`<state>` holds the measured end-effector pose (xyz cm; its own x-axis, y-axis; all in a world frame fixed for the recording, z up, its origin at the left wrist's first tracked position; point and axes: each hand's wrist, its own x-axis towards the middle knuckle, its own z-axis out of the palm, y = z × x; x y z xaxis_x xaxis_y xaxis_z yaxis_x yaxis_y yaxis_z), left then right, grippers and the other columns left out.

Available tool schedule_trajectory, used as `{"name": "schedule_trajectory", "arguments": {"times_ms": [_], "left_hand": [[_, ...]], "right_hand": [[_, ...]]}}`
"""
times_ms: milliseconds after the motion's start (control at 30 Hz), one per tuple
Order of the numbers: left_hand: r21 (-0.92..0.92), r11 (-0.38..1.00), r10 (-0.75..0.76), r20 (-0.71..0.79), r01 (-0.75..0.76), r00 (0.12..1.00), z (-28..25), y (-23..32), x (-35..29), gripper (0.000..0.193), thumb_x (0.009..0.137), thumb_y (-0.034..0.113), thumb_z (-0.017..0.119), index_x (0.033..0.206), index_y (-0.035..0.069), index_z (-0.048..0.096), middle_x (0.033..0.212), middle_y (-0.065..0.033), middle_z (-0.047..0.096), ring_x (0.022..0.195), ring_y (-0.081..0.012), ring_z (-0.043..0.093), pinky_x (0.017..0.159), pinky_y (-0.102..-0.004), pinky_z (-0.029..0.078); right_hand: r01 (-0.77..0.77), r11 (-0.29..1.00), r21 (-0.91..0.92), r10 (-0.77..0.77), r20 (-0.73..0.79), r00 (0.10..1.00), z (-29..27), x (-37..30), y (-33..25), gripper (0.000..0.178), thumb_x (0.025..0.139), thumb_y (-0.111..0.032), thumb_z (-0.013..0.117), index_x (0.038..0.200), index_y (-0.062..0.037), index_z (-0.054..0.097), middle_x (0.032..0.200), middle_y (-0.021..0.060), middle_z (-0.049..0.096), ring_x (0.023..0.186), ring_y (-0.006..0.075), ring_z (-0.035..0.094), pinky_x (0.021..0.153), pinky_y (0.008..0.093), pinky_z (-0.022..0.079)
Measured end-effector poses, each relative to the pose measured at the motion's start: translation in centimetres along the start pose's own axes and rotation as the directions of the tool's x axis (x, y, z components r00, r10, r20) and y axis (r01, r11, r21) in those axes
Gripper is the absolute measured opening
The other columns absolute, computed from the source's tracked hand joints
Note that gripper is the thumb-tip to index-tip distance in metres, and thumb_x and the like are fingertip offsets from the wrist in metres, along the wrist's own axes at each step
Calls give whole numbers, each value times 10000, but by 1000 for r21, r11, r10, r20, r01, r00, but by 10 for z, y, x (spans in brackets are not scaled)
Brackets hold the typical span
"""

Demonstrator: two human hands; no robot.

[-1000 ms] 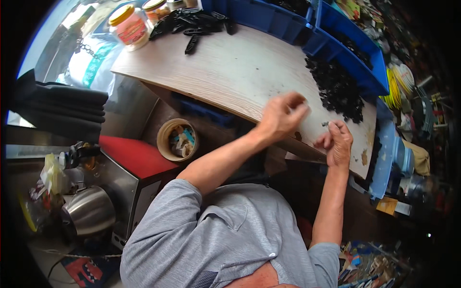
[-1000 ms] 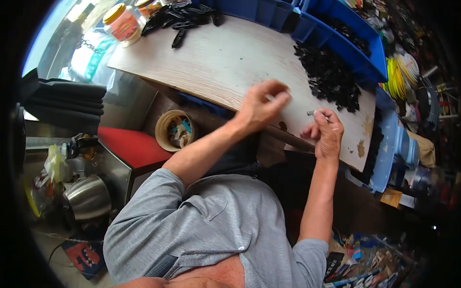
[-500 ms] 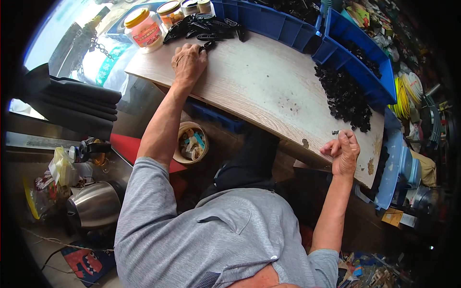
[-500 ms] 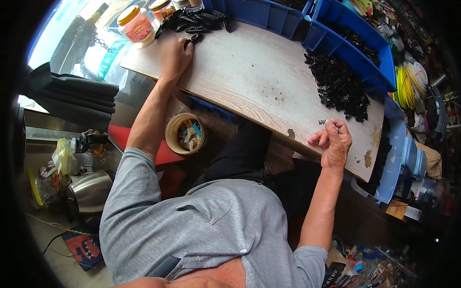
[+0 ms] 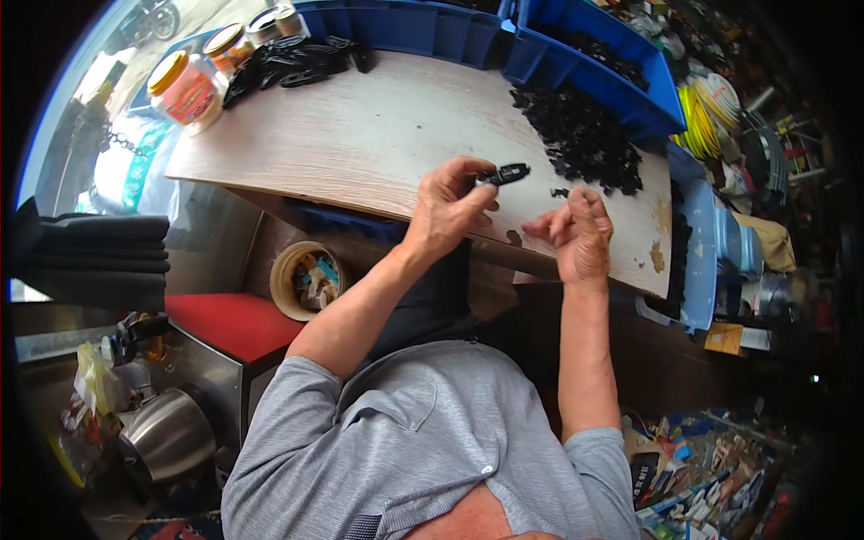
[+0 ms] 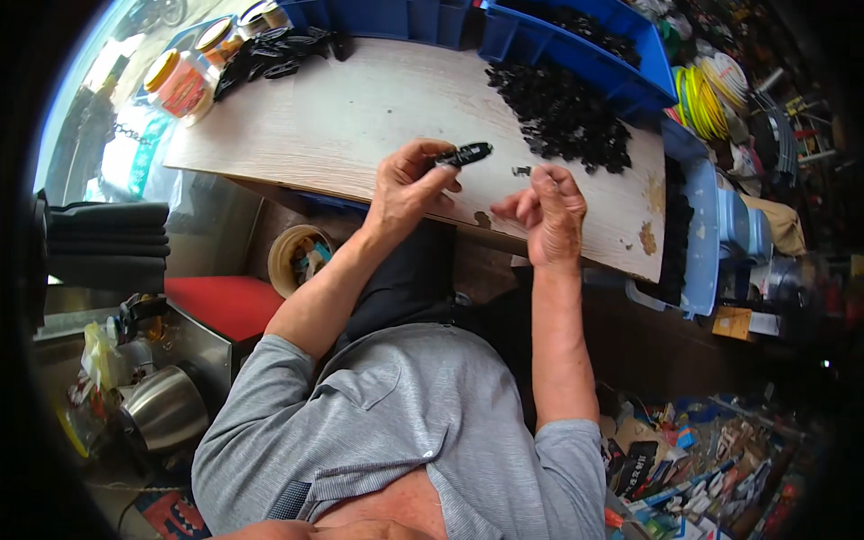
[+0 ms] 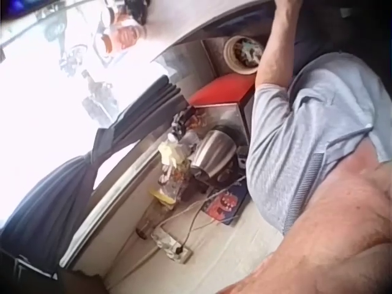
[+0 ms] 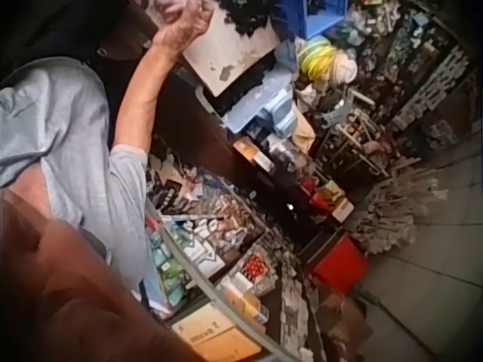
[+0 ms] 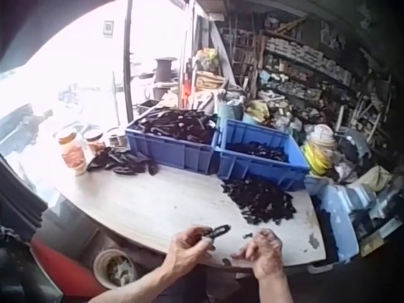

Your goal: Assembling small black plastic components by hand at a workbench.

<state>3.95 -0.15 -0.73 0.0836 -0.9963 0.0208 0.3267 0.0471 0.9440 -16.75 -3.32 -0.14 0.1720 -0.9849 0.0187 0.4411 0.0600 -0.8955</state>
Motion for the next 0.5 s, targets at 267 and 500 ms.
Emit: {"name": "schedule_trajectory", "arguments": {"times_ms": [267,500], "left_hand": [[-69,990,-105,212,122,972,45,-10,0,237,896,60,664,1115,-29,643,830,-42,681,681,-75,639,599,-222,543],[-119,981,-123,216,151,969,44,-11,3,239,890,71,660,1098,-46,638,845,-53,687,696,-90,643,629,-234,546]], "right_hand": [[-51,997,53,51,-8,999,3,-7,-5,156,889,-167,732,1003,-89,660,825,17,650,712,141,643,707,308,591],[-104,992,69,104,3,995,1,-6,-5,133,883,-117,733,995,-85,668,922,12,669,818,132,654,725,293,590]]}}
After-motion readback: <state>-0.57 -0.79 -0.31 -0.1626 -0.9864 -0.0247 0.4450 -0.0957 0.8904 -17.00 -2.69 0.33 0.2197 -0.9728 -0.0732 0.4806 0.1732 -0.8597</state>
